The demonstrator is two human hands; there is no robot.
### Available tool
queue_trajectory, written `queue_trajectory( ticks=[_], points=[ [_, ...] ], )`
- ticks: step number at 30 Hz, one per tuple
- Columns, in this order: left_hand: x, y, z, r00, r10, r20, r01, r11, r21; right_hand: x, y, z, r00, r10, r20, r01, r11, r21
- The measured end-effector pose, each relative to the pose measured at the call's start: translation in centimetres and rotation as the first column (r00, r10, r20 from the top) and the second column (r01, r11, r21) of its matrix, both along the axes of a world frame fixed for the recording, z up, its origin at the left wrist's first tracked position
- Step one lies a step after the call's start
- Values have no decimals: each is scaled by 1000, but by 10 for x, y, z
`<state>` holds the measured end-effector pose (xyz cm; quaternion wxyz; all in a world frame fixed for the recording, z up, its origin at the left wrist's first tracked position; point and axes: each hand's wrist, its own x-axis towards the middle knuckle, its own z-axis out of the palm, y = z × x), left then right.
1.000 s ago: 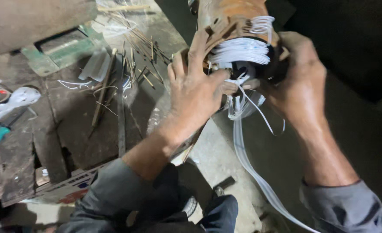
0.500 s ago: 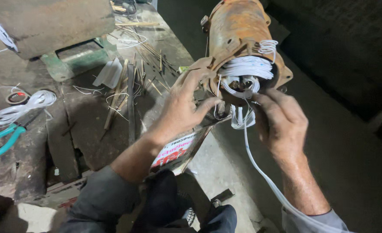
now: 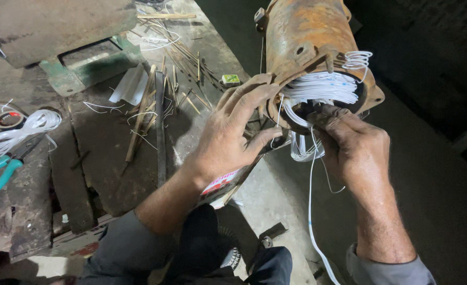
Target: The person coils white insulated wire by hand, then inserts the coil into a cylindrical motor housing. They use a wooden stick to press and align the wire inside the housing.
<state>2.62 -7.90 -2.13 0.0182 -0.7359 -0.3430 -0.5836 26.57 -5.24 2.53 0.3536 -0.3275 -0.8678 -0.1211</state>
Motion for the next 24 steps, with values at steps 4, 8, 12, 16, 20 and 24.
queue_trajectory(
  ticks=[4, 8, 12, 16, 20, 24],
  points=[
    [-1, 3, 0, 1000, -10, 5, 10, 999, -45, 2, 7, -5, 992, 77, -98, -82, 995, -48],
    [-10, 1, -5, 999, 12, -30, -13, 999, -40, 3, 1, -16, 981, 105, -163, -112, 993, -32],
    [-26, 2, -11, 999, -9, 38, 11, 999, -30, -1, -20, -37, 904, 40, -427, -78, 994, -72],
    [-21, 5, -15, 995, 95, 9, -95, 995, 8, -4, -35, -49, 928, -26, -370, 1, 998, -67],
    [-19, 4, -18, 996, 85, 27, -85, 996, -10, -19, -40, -57, 964, -30, -264, 11, 997, -71],
    [-21, 4, -20, 996, 88, 11, -88, 996, -13, -26, -46, -53, 981, -78, -175, 92, 993, 73]
  ],
)
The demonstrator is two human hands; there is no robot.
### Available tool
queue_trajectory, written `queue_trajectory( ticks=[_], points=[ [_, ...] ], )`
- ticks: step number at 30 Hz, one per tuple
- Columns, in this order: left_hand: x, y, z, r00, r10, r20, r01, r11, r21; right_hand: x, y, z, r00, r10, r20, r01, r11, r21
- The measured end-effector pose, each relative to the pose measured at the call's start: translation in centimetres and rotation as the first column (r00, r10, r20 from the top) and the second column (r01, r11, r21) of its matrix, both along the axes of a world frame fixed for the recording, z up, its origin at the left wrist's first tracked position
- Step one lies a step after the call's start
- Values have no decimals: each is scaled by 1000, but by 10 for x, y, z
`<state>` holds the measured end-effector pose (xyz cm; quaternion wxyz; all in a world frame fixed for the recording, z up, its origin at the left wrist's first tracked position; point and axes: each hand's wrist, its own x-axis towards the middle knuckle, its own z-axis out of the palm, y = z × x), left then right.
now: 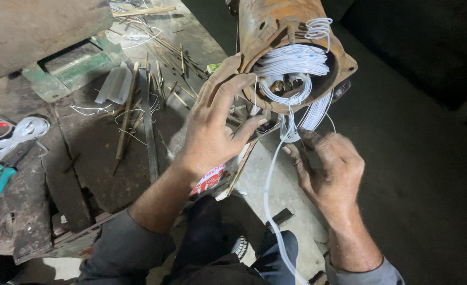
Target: The person coils white insulated wire by hand, then inserts the coil into a cylindrical motor housing. They use a wooden stick to press and align the wire inside the housing.
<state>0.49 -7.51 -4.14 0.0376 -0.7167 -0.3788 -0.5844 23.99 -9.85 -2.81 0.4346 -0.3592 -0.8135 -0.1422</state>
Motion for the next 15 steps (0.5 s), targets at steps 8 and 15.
queue_trajectory(
  ticks=[8, 15],
  points=[
    [3, -1, 1, 1000, 9, -5, -9, 1000, -4, -11, -2, -1, 977, 44, 207, -110, 942, 317],
    [-1, -2, -2, 999, -39, 19, 39, 999, 6, 25, 24, -8, 825, 195, -531, -264, 963, -58]
  ],
)
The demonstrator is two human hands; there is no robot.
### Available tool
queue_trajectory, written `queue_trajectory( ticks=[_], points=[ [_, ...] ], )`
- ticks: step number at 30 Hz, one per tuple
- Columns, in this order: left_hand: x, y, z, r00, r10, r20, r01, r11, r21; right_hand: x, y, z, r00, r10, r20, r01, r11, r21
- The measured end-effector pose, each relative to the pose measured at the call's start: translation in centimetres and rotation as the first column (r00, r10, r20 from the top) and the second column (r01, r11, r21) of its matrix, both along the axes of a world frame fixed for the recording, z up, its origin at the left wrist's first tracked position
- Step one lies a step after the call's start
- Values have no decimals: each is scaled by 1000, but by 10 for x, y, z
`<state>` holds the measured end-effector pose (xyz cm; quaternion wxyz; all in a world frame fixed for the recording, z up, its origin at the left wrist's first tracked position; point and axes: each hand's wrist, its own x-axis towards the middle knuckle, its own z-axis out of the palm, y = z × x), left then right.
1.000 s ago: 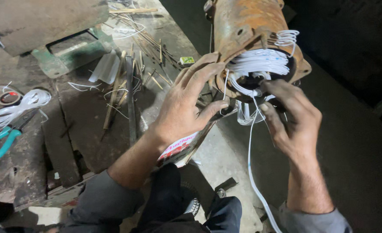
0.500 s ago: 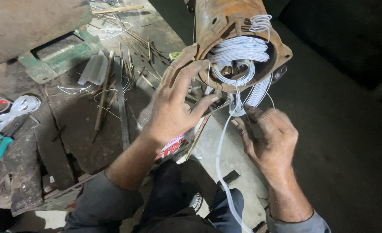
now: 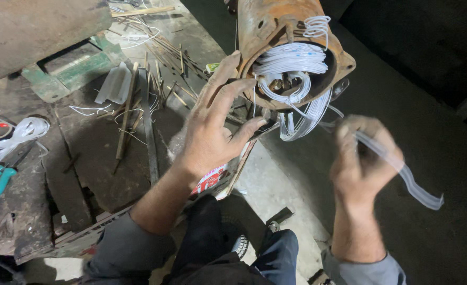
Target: The person coils white insulated wire by hand, then inserts the coil into a cylindrical motor housing. They use a wooden stick to press and align the wire inside the housing.
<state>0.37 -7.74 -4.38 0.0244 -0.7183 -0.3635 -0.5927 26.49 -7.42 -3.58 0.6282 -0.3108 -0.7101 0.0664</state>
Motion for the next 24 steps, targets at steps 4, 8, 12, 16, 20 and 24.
queue_trajectory(
  ticks=[4, 8, 12, 16, 20, 24],
  points=[
    [15, -1, -12, 969, 247, 24, -243, 923, 298, 15, 17, 5, 924, 107, -367, -269, 864, -425],
    [41, -13, -31, 1000, 4, -5, -3, 984, 176, 20, 17, 7, 892, 116, -437, -364, 758, -541],
    [58, -12, -37, 991, -136, -14, 134, 988, -82, 16, 5, -1, 935, 189, -301, -285, 903, -321],
    [64, -5, -34, 977, -212, -13, 210, 973, -94, 11, -22, -15, 994, -93, 66, 80, 982, 173],
    [65, -4, -32, 970, -234, -65, 224, 965, -137, 1, -50, -36, 858, -410, 309, 233, 847, 477],
    [67, 1, -24, 949, -151, -278, 109, 981, -159, -20, -47, -61, 817, -398, 417, 109, 817, 566]
  ],
)
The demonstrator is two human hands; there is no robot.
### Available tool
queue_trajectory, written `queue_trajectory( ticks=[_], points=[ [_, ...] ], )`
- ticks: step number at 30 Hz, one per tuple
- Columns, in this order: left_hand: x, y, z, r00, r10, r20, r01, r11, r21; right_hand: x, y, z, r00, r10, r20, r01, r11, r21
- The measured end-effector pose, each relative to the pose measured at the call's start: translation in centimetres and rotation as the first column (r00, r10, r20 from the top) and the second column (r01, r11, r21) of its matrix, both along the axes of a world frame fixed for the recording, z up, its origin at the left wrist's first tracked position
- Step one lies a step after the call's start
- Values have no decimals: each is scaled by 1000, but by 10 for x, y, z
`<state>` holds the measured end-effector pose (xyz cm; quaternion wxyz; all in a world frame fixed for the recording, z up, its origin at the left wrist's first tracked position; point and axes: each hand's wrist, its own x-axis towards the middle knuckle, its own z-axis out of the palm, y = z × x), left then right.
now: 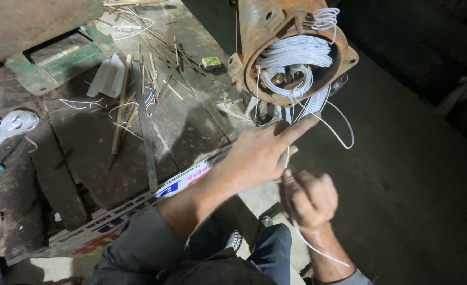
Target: The person coils white insulated wire by hand, then inserts the coil into a cylindrical motor housing. They use a wooden stick to press and align the wire inside the housing.
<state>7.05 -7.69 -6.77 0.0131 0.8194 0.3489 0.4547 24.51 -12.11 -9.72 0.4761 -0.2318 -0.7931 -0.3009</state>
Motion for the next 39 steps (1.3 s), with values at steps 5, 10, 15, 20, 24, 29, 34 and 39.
queue_trajectory(
  ticks=[5, 10, 15, 20, 24, 29, 34, 39],
  points=[
    [-13, 10, 12, 958, 124, -258, -153, 983, -96, -4, -3, -3, 989, 22, 146, 2, 987, -158],
    [-43, -1, 2, 998, -11, -67, 13, 1000, 24, 7, -6, 14, 977, 131, 170, -75, 951, -299],
    [-66, -6, 3, 977, 95, 192, -105, 994, 42, 24, -4, 22, 990, 111, -91, -128, 967, -220],
    [-60, -4, 19, 950, 16, 311, -69, 985, 161, 30, 10, 48, 974, 20, -224, -81, 959, -270],
    [-39, -6, 27, 953, 12, 303, -112, 942, 317, 13, 39, 78, 952, -140, -272, -8, 877, -481],
    [-26, 9, 37, 979, 72, 190, -90, 992, 89, -9, 65, 93, 956, -153, -249, -75, 694, -716],
    [-26, 22, 36, 978, 55, 201, -53, 999, -12, -12, 70, 90, 952, -46, -302, -165, 753, -637],
    [-29, 22, 30, 971, -2, 240, -5, 999, 33, -13, 79, 85, 919, -8, -393, -271, 710, -649]
  ],
)
